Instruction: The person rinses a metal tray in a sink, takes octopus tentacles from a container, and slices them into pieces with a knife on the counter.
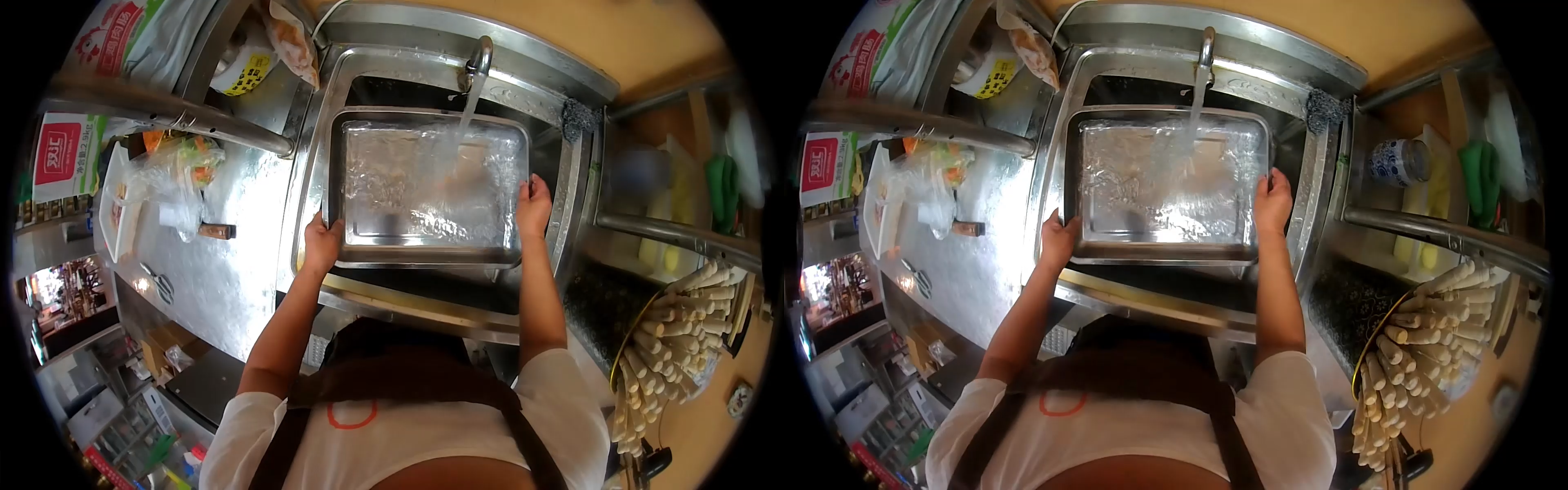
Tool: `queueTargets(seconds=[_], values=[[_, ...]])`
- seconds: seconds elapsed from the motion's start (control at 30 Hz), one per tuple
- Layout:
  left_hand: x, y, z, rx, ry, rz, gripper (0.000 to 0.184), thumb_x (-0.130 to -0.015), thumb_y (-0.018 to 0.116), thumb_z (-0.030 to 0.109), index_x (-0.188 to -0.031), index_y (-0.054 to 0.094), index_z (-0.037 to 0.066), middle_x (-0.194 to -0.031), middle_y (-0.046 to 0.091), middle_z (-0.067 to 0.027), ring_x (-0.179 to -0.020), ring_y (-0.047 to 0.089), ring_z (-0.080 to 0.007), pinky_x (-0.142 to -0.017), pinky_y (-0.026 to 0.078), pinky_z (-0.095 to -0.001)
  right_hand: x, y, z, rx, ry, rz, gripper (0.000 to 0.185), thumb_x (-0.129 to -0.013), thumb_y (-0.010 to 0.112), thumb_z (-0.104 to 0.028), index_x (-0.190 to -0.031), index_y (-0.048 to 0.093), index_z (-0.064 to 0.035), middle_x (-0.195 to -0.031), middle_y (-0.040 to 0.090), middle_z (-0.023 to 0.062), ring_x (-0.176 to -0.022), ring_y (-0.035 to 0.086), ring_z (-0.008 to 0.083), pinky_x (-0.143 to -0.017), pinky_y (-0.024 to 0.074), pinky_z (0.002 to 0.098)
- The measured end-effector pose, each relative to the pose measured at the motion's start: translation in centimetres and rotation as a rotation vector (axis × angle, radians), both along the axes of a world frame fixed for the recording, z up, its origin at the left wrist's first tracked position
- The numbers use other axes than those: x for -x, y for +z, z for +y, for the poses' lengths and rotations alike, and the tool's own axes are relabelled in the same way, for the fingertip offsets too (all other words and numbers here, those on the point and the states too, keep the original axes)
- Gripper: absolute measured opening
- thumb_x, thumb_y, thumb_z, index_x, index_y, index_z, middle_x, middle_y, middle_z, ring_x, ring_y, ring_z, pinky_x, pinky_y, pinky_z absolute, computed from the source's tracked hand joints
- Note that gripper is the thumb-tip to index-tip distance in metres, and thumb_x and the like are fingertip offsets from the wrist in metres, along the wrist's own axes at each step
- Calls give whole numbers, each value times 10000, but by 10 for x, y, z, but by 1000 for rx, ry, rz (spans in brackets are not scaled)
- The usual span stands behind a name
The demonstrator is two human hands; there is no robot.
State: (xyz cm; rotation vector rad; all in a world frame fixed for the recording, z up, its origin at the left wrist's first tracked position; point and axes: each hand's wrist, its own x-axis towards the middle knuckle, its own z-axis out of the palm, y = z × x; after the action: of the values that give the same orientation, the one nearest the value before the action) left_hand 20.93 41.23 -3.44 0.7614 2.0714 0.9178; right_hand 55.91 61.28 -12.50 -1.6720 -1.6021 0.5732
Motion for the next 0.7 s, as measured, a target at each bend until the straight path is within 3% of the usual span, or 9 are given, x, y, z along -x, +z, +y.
queueTargets(seconds=[0.07, 0.13, 0.2, 0.27, 0.4, 0.47, 0.57, 0.63, 0.7], values=[[4, -37, 2, -99, 41, 54, 209, -801, 663, 80, -946, 582, -48, -754, 642, -143, -648, 592, -215, -611, 466, -331, -2, 16, 1, 8, -17, 99, 310, -850, 645, -157, -1097, 607, 26, -946, 646, 187, -823, 643, 292, -742, 504, 362], [1, -54, 16, 101, 25, 170, 349, -752, 740, 166, -953, 557, -53, -800, 651, -194, -728, 641, -290, -669, 494, -368, -5, 38, -1, -81, -19, 92, 302, -853, 645, -150, -1096, 608, 24, -891, 641, 162, -768, 630, 257, -715, 501, 357], [-14, -54, 32, -24, 58, 14, 403, -725, 759, 207, -948, 549, -54, -834, 646, -230, -761, 646, -348, -706, 500, -396, -13, 55, -4, -54, -23, 90, 303, -857, 640, -137, -1113, 599, 21, -898, 622, 145, -748, 606, 228, -709, 495, 334], [-16, -96, 44, 61, -45, 145, 473, -703, 763, 248, -987, 550, -64, -891, 642, -257, -819, 646, -380, -731, 507, -413, -18, 98, -10, -85, -17, -7, 311, -865, 630, -112, -1139, 583, 27, -953, 602, 126, -770, 587, 195, -716, 485, 308], [-37, -104, 53, 242, -173, -46, 563, -693, 743, 282, -1113, 550, -41, -972, 644, -261, -923, 640, -369, -774, 511, -405, -34, 145, -20, 57, 25, 140, 355, -874, 599, -45, -1207, 530, 55, -1056, 573, 115, -846, 578, 153, -759, 469, 268], [-46, -99, 47, 205, -155, -56, 524, -689, 737, 294, -1075, 591, -30, -954, 651, -252, -921, 643, -361, -789, 507, -403, -37, 174, -25, 160, 49, 82, 369, -870, 585, -21, -1223, 516, 59, -1057, 590, 124, -859, 587, 153, -770, 468, 267], [-44, -116, 36, 204, -323, 71, 496, -686, 734, 312, -1022, 631, -38, -942, 658, -234, -909, 648, -345, -796, 504, -400, -39, 205, -25, 283, 52, 8, 382, -867, 580, -42, -1232, 520, 55, -917, 638, 93, -831, 585, 137, -751, 463, 258], [-43, -63, 33, 420, -444, -92, 454, -742, 715, 250, -1029, 607, -85, -927, 651, -225, -901, 640, -270, -763, 498, -375, -50, 209, -17, 365, 64, 65, 385, -862, 592, -68, -1226, 537, 46, -892, 640, 76, -806, 579, 128, -741, 456, 249], [-35, -35, 25, 388, -418, -243, 424, -752, 698, 202, -1048, 602, -86, -955, 642, -216, -912, 632, -262, -770, 503, -364, -62, 201, -6, 398, 86, 128, 365, -884, 557, -91, -1224, 542, 39, -914, 641, 67, -810, 577, 123, -753, 454, 247]])
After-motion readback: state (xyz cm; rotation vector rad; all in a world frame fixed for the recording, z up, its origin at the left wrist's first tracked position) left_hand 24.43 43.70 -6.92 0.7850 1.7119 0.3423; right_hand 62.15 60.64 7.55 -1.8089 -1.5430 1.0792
